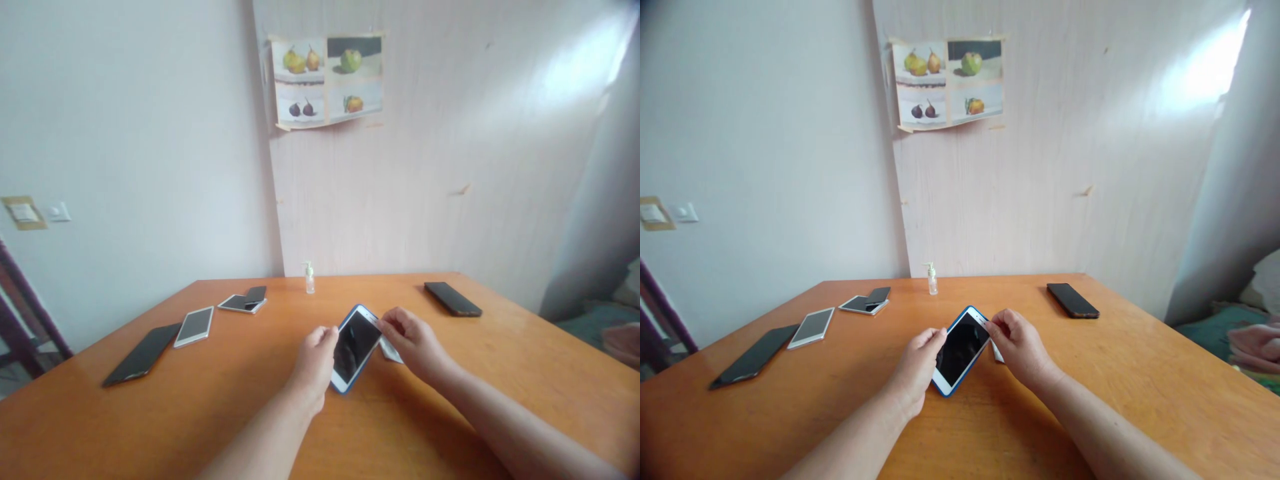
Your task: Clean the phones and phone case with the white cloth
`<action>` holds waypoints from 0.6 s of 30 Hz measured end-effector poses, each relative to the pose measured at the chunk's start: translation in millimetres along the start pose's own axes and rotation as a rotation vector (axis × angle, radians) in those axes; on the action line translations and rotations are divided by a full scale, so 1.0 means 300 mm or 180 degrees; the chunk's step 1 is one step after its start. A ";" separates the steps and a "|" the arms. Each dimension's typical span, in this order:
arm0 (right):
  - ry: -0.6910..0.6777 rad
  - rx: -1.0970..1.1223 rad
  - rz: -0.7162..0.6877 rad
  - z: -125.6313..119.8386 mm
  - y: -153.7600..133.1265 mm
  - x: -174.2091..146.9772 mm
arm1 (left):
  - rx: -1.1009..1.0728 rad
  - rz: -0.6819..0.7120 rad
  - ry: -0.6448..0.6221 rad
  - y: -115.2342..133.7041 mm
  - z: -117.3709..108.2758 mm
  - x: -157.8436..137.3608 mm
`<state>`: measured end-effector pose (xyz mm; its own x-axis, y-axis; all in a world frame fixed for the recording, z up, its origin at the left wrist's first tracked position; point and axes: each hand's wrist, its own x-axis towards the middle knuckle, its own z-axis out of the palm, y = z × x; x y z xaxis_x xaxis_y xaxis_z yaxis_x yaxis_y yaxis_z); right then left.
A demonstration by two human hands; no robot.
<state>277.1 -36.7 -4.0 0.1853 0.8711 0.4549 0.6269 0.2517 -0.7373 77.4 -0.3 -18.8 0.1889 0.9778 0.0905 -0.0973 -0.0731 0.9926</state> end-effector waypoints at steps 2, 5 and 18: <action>-0.0120 0.0238 0.0103 0.004 -0.003 0.000 | -0.0048 0.0007 0.0045 0.004 0.001 -0.002; -0.0343 0.0742 0.0461 0.005 -0.022 -0.001 | -0.0076 0.0037 0.0131 0.009 0.004 -0.005; -0.0615 0.0976 0.0789 -0.036 -0.084 -0.010 | -0.0241 -0.0189 -0.0021 0.000 -0.016 0.008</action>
<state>269.1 -50.2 18.7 0.1386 0.9765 0.1652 0.3222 0.1132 -0.9399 73.3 3.0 -18.9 0.2030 0.9786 0.0324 -0.1591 0.0003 0.9873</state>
